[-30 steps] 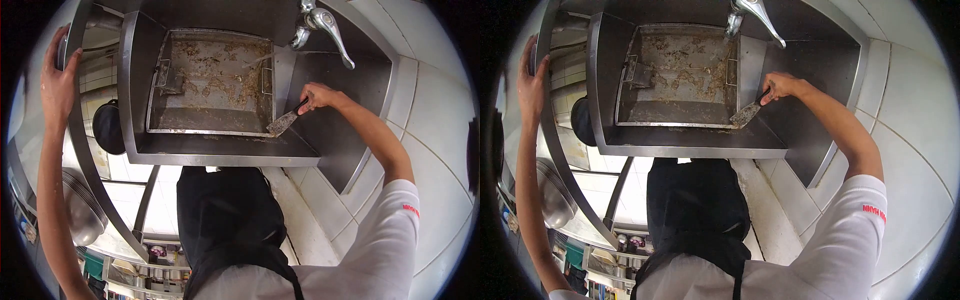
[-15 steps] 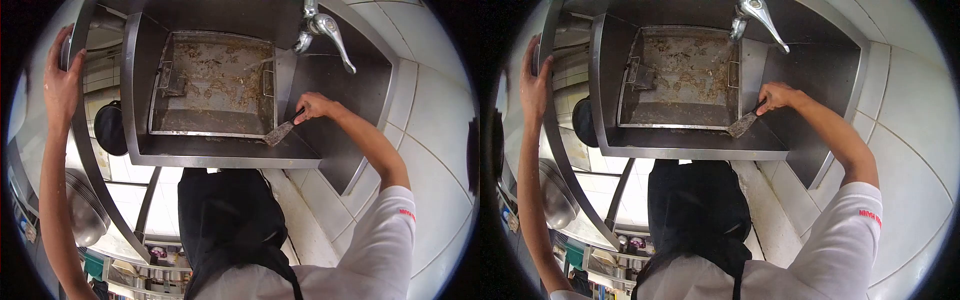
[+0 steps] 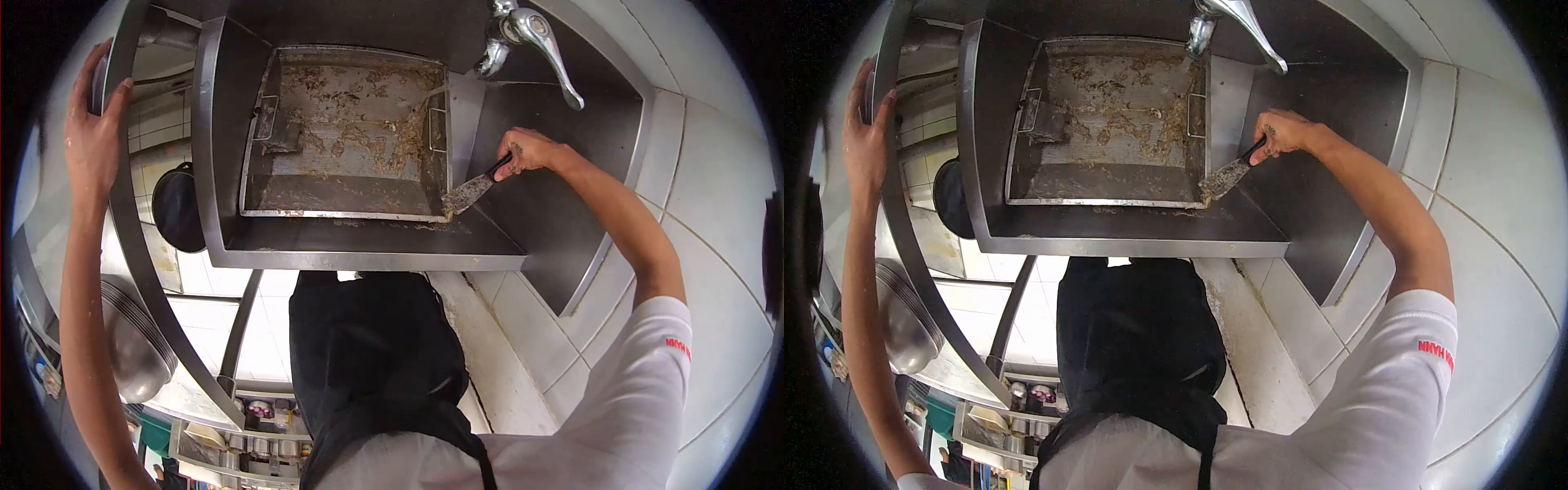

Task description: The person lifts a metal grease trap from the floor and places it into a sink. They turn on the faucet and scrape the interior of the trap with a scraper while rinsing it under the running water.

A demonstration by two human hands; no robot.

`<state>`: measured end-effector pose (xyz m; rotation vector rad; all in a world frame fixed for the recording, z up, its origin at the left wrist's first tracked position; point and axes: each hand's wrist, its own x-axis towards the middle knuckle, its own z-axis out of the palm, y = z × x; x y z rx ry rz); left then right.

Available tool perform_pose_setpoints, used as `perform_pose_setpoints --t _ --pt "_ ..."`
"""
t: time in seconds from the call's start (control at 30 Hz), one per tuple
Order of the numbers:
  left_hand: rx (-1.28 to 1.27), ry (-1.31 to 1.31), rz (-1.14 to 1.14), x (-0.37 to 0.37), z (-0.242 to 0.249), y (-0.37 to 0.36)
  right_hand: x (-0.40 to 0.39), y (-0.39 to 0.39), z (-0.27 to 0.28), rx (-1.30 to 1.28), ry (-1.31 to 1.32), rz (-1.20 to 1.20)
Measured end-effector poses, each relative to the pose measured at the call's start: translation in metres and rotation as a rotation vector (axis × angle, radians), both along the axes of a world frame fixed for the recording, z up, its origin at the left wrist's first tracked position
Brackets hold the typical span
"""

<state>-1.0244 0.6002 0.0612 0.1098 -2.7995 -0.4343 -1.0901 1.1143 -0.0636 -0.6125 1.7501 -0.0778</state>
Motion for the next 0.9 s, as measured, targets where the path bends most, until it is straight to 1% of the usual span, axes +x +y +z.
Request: perform_pose_setpoints --t 0.07,0.13,0.17,0.23,0.27,0.33,0.37,0.43,0.57,0.63,0.67,0.73,0.77,0.83,0.9 --pt "-0.005 -0.011 0.003 0.0 0.001 0.001 0.002 0.005 -0.004 -0.04 0.016 0.045" --pt "-0.048 -0.013 0.008 0.0 0.002 0.002 0.004 0.005 -0.007 -0.067 -0.02 -0.056" --pt "-0.048 -0.015 0.009 0.001 0.001 0.001 0.009 0.003 -0.01 -0.067 -0.022 -0.055" --pt "0.02 -0.012 0.002 0.0 0.0 0.0 0.017 -0.001 -0.014 -0.045 -0.05 0.025" --pt "0.016 -0.01 0.003 -0.001 0.001 0.0 0.015 0.0 -0.015 -0.048 -0.048 0.026" --pt "-0.092 -0.009 0.031 0.001 0.002 0.002 0.014 0.004 -0.015 -0.066 0.011 -0.015" --pt "-0.093 -0.009 0.03 0.0 0.001 0.0 0.014 0.004 -0.015 -0.067 0.011 -0.015" --pt "0.008 -0.006 -0.004 -0.001 0.0 -0.001 0.014 0.004 -0.011 -0.073 0.014 -0.006" --pt "-0.015 -0.021 0.008 0.0 0.002 0.003 0.016 -0.002 0.001 -0.089 0.035 0.016" --pt "-0.027 0.002 -0.003 0.0 0.002 0.003 0.01 0.0 0.0 -0.029 0.054 0.095" --pt "-0.025 0.002 -0.002 0.0 0.002 0.004 0.014 0.002 -0.003 -0.027 0.054 0.096" --pt "-0.055 -0.003 0.011 0.0 0.002 0.005 0.028 0.002 -0.004 -0.114 -0.046 -0.158" --pt "-0.055 0.0 0.01 -0.001 0.001 0.004 0.03 -0.002 0.0 -0.114 -0.043 -0.159" --pt "-0.001 -0.012 0.015 0.0 0.0 0.002 0.035 -0.013 0.008 0.037 -0.089 -0.127" --pt "0.028 -0.022 0.007 0.0 0.001 0.001 0.031 -0.001 0.008 0.063 -0.106 -0.157"
